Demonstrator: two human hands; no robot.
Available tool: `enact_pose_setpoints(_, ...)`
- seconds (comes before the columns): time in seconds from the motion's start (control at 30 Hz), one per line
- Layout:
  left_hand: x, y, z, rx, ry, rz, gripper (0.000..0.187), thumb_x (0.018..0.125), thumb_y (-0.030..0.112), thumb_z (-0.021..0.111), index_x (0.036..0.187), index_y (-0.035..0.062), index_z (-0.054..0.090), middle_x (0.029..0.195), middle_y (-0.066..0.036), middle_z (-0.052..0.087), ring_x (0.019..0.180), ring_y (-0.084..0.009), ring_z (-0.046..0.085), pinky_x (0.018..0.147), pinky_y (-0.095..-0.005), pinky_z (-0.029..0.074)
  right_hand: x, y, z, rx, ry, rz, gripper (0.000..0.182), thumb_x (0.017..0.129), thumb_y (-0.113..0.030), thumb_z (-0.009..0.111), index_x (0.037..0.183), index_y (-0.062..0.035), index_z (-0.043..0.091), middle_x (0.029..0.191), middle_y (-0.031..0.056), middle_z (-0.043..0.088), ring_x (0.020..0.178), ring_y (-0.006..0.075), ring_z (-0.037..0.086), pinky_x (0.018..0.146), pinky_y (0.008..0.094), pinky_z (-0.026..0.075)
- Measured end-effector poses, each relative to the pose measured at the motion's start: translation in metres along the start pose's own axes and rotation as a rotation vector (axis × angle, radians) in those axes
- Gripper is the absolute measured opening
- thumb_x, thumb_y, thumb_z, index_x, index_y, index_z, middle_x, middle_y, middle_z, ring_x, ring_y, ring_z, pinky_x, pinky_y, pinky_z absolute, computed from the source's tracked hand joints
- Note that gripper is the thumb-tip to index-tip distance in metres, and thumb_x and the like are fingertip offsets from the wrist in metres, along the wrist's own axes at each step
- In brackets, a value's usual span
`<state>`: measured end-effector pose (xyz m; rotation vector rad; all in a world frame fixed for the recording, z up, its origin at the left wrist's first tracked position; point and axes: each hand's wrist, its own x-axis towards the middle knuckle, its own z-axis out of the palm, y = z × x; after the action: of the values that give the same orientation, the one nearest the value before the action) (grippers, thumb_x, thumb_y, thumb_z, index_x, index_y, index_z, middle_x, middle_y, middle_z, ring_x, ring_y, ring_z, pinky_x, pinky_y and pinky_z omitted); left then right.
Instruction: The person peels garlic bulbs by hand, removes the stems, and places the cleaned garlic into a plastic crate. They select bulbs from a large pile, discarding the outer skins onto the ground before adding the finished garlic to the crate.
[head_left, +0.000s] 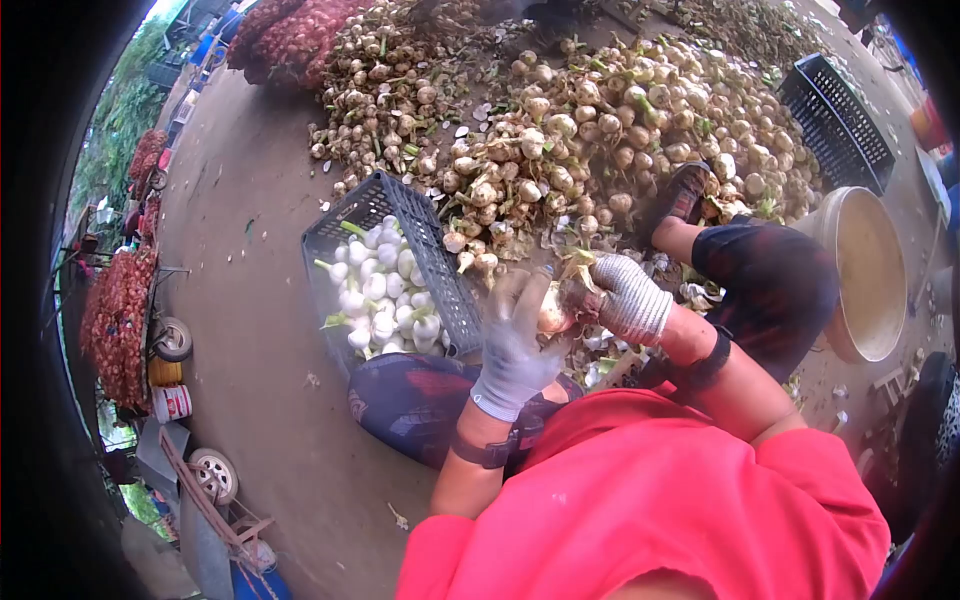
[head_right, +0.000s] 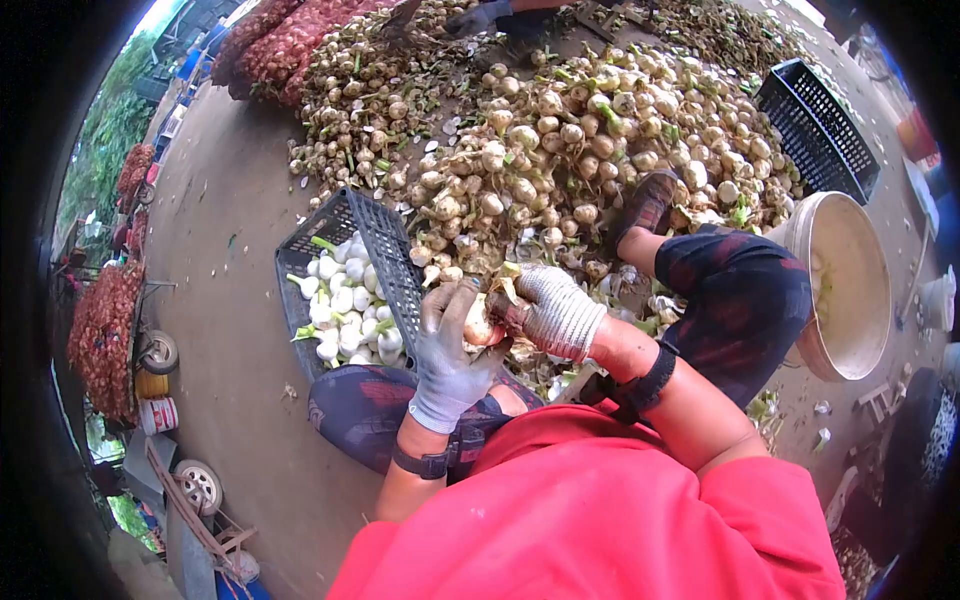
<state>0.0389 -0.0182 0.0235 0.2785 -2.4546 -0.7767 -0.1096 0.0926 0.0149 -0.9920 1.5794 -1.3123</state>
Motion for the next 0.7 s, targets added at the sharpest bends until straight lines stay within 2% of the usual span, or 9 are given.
enact_pose_setpoints(0.17,0.002,-0.001,-0.015,-0.053,-0.042,-0.031,0.070,0.059,0.005,0.078,0.123,0.0014,0.048,0.114,-0.019,0.049,0.104,-0.0329,0.053,0.087,-0.0391,0.046,-0.014,-0.019,0.007,0.166,0.002,0.261,0.017,0.093,-0.013,0.051,0.100,-0.0011,0.061,0.073,0.0049,0.062,0.065,0.0133,0.058,0.058,0.0296,0.049)
enact_pose_setpoints(0.23,0.003,-0.007,-0.023,-0.470,-0.192,-0.207,0.062,0.066,0.005,0.074,0.123,0.0009,0.049,0.110,-0.018,0.054,0.099,-0.0329,0.056,0.085,-0.0403,0.046,-0.019,-0.005,0.007,0.097,-0.009,0.169,0.020,0.095,-0.017,0.050,0.104,-0.0014,0.058,0.078,-0.0009,0.059,0.062,0.0066,0.053,0.054,0.0226,0.046)
enact_pose_setpoints(0.27,0.002,-0.004,-0.027,-0.987,-0.275,-0.667,0.058,0.071,0.003,0.071,0.124,-0.0011,0.049,0.113,-0.017,0.057,0.102,-0.0273,0.057,0.088,-0.0364,0.047,-0.023,-0.012,0.004,0.340,-0.045,0.277,0.018,0.093,-0.018,0.053,0.100,-0.0021,0.061,0.073,0.0001,0.059,0.057,0.0061,0.052,0.049,0.0223,0.044)
enact_pose_setpoints(0.33,0.003,-0.003,-0.022,-0.891,-0.372,-0.519,0.049,0.077,0.006,0.065,0.124,-0.0018,0.050,0.113,-0.013,0.058,0.100,-0.0237,0.059,0.090,-0.0327,0.047,-0.031,-0.013,0.013,0.562,-0.073,0.199,0.017,0.089,-0.020,0.059,0.093,-0.0045,0.064,0.064,-0.0008,0.057,0.046,0.0030,0.046,0.040,0.0186,0.035)
enact_pose_setpoints(0.4,-0.019,-0.030,0.003,-1.349,-0.178,-0.824,0.037,0.095,0.028,0.043,0.112,-0.0020,0.056,0.095,-0.010,0.063,0.082,-0.0174,0.063,0.069,-0.0248,0.052,-0.031,-0.009,0.010,0.667,-0.141,0.242,0.018,0.091,-0.020,0.058,0.094,-0.0044,0.065,0.064,-0.0026,0.056,0.047,0.0031,0.045,0.041,0.0192,0.036)
enact_pose_setpoints(0.43,-0.024,-0.033,0.003,-1.352,-0.183,-0.833,0.037,0.095,0.028,0.043,0.112,-0.0020,0.056,0.095,-0.010,0.063,0.082,-0.0174,0.063,0.069,-0.0248,0.052,-0.031,-0.013,0.007,0.774,-0.094,0.328,0.018,0.091,-0.020,0.057,0.095,-0.0043,0.065,0.064,-0.0028,0.057,0.048,0.0028,0.045,0.042,0.0199,0.037)
enact_pose_setpoints(0.5,-0.009,-0.016,-0.011,-0.457,0.238,-0.719,0.035,0.095,0.027,0.043,0.113,-0.0002,0.056,0.084,-0.004,0.059,0.070,-0.0106,0.058,0.058,-0.0211,0.047,-0.022,-0.019,0.014,0.496,0.067,0.359,0.018,0.093,-0.018,0.053,0.096,-0.0041,0.065,0.066,-0.0034,0.057,0.052,0.0029,0.047,0.045,0.0204,0.039)
enact_pose_setpoints(0.63,0.001,-0.003,0.005,-0.127,0.119,-0.202,0.041,0.086,0.034,0.065,0.108,0.0001,0.056,0.079,-0.009,0.062,0.074,-0.0166,0.060,0.066,-0.0288,0.048,-0.009,-0.015,0.019,-0.305,0.020,-0.173,0.010,0.082,-0.008,0.056,0.085,-0.0013,0.063,0.067,0.0127,0.064,0.059,0.0252,0.063,0.055,0.0371,0.049)
enact_pose_setpoints(0.7,0.003,-0.012,0.008,-0.493,0.028,-0.552,0.030,0.084,0.027,0.067,0.098,0.0017,0.061,0.081,-0.013,0.064,0.073,-0.0250,0.063,0.067,-0.0317,0.049,-0.002,-0.016,0.012,-0.321,-0.116,-0.008,0.017,0.076,-0.019,0.059,0.081,-0.0032,0.063,0.070,0.0189,0.062,0.068,0.0386,0.062,0.061,0.0447,0.050)
